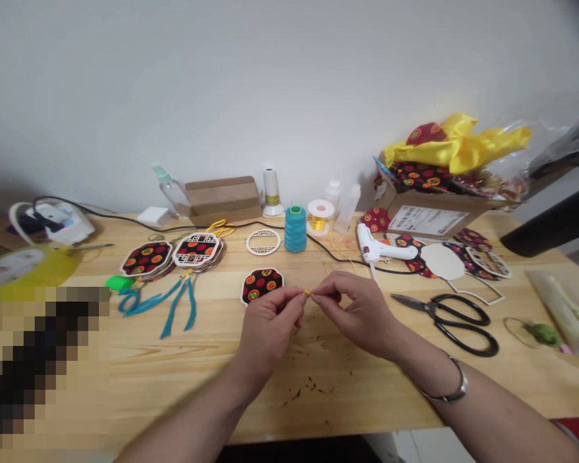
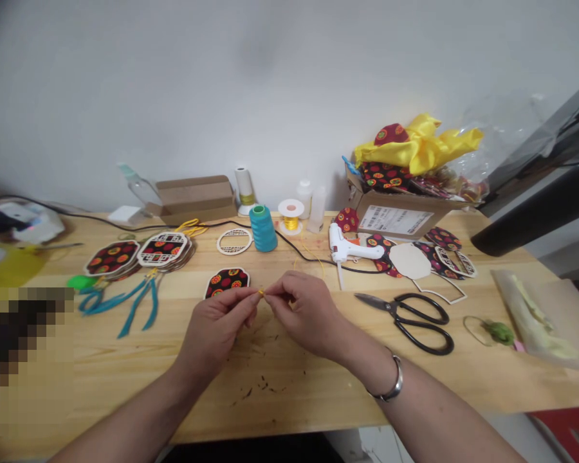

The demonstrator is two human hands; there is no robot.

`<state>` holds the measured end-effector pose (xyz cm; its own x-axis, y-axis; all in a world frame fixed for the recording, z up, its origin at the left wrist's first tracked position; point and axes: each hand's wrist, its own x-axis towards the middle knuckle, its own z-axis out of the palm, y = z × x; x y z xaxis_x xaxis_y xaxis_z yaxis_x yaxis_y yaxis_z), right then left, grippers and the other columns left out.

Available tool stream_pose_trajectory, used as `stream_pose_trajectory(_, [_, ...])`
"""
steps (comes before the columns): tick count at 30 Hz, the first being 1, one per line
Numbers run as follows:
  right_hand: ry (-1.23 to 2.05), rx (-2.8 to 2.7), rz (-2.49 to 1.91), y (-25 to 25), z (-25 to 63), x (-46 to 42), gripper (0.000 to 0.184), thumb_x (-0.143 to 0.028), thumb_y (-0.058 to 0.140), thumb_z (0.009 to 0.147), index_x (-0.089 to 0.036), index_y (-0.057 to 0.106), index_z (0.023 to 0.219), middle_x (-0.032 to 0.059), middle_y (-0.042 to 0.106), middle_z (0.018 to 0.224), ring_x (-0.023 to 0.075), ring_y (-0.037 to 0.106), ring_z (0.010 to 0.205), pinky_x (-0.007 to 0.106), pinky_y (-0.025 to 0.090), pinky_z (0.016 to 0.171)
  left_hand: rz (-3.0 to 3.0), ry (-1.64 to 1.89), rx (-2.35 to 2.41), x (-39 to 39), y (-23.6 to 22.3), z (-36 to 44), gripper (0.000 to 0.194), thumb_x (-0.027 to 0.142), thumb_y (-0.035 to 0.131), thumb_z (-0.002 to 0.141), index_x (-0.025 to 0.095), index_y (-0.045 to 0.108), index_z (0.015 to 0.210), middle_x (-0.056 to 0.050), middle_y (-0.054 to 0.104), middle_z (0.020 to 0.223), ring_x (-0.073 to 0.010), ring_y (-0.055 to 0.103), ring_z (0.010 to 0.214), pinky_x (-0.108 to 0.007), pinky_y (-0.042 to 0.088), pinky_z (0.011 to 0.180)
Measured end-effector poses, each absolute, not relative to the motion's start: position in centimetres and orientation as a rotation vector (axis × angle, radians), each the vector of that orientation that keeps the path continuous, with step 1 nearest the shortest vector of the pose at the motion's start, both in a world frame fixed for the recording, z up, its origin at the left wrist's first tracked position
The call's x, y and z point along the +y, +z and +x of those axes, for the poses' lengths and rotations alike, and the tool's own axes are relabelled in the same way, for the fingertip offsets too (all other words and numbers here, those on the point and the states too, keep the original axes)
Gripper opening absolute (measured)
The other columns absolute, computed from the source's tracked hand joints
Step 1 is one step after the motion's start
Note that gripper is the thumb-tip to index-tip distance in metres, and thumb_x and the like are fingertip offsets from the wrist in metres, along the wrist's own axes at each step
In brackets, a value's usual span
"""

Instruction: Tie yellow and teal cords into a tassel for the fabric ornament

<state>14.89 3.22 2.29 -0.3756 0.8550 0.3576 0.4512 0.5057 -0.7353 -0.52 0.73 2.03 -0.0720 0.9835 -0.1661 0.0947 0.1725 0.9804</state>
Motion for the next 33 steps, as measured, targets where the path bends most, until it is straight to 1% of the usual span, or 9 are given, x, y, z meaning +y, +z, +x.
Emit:
stream_pose_trajectory(4, [0.556, -2.103, -0.939, 2.1, 15.0, 3.3, 0.012, -0.016, 0.051, 0.081, -0.016, 0.062, 0.077, 0.0049, 0.062, 0.071, 0.0131, 0.056, 0.067, 0.025, 0.043, 0.062, 1.07, 1.086, 1.369, 0.8, 1.6, -0.6, 0.02, 0.035, 0.063, 0.071, 0.015, 0.067, 0.071, 0.005, 0.049, 0.047, -0.0066, 0.039, 0.043, -0.018, 0.028, 0.042])
stream_pose_trajectory(6, [0.548, -2.127, -0.925, 2.0, 15.0, 3.3, 0.013, -0.016, 0.05, 0.082, -0.015, 0.062, 0.078, 0.0055, 0.062, 0.072, 0.0132, 0.056, 0.069, 0.025, 0.043, 0.063, 1.046, 1.086, 1.344, 0.9, 1.4, -0.6, 0.021, 0.035, 0.063, 0.071, 0.015, 0.067, 0.072, 0.005, 0.049, 0.048, -0.0067, 0.04, 0.044, -0.018, 0.028, 0.041])
stream_pose_trajectory(9, [0.649, -2.103, -0.938, 2.1, 15.0, 3.4, 0.012, -0.015, 0.051, 0.081, -0.015, 0.062, 0.077, 0.0043, 0.062, 0.072, 0.0118, 0.055, 0.068, 0.023, 0.042, 0.062, 1.057, 1.085, 1.328, 0.8, 1.4, -0.7, 0.02, 0.034, 0.062, 0.072, 0.015, 0.067, 0.073, 0.005, 0.05, 0.048, -0.0067, 0.04, 0.045, -0.018, 0.029, 0.042])
stream_pose_trajectory(13, [0.814, -2.041, -1.027, 2.4, 15.0, 3.5, 0.012, -0.017, 0.053, 0.08, -0.015, 0.061, 0.071, 0.0023, 0.061, 0.067, 0.0105, 0.053, 0.062, 0.022, 0.041, 0.058, 1.192, 1.085, 1.347, 0.7, 1.7, -0.7, 0.016, 0.028, 0.059, 0.074, 0.016, 0.068, 0.071, 0.005, 0.049, 0.048, -0.0067, 0.042, 0.047, -0.017, 0.033, 0.046])
stream_pose_trajectory(17, [0.893, -1.997, -1.139, 2.9, 14.9, 3.5, 0.013, -0.02, 0.055, 0.078, -0.015, 0.06, 0.068, 0.0012, 0.06, 0.062, 0.0103, 0.051, 0.058, 0.022, 0.039, 0.053, 1.266, 1.111, 1.36, 0.5, 1.8, -0.6, 0.017, 0.026, 0.058, 0.074, 0.016, 0.071, 0.079, 0.004, 0.052, 0.049, -0.0085, 0.046, 0.049, -0.019, 0.038, 0.05])
stream_pose_trajectory(22, [0.981, -1.922, -1.181, 2.7, 14.8, 3.6, 0.013, -0.023, 0.058, 0.077, -0.015, 0.06, 0.067, -0.0002, 0.059, 0.059, 0.0089, 0.048, 0.054, 0.02, 0.038, 0.049, 1.302, 1.123, 1.388, 0.4, 1.7, -0.6, 0.017, 0.026, 0.058, 0.074, 0.017, 0.072, 0.081, 0.004, 0.053, 0.05, -0.0089, 0.047, 0.05, -0.019, 0.039, 0.051])
stream_pose_trajectory(26, [1.125, -1.789, -1.151, 2.0, 14.9, 4.1, 0.014, -0.029, 0.063, 0.073, -0.016, 0.06, 0.072, 0.0003, 0.06, 0.065, 0.0099, 0.052, 0.058, 0.021, 0.042, 0.053, 1.302, 1.121, 1.398, 0.3, 1.8, -0.6, 0.017, 0.026, 0.059, 0.074, 0.018, 0.072, 0.081, 0.004, 0.052, 0.05, -0.009, 0.047, 0.049, -0.019, 0.039, 0.049])
stream_pose_trajectory(29, [1.263, -1.665, -1.081, 1.7, 14.9, 4.4, 0.015, -0.027, 0.066, 0.071, -0.016, 0.061, 0.078, 0.0012, 0.062, 0.07, 0.0111, 0.055, 0.063, 0.024, 0.046, 0.059, 1.29, 1.119, 1.392, 0.3, 1.8, -0.5, 0.018, 0.027, 0.06, 0.073, 0.017, 0.072, 0.083, 0.004, 0.052, 0.049, -0.0089, 0.047, 0.048, -0.019, 0.039, 0.048])
stream_pose_trajectory(33, [1.384, -1.587, -1.026, 1.8, 14.7, 4.4, 0.011, -0.024, 0.066, 0.069, -0.015, 0.062, 0.074, 0.0008, 0.063, 0.069, 0.0109, 0.056, 0.063, 0.025, 0.046, 0.061, 1.299, 1.113, 1.385, 0.3, 1.9, -0.5, 0.017, 0.027, 0.06, 0.073, 0.017, 0.072, 0.08, 0.004, 0.053, 0.049, -0.0086, 0.047, 0.049, -0.018, 0.039, 0.049])
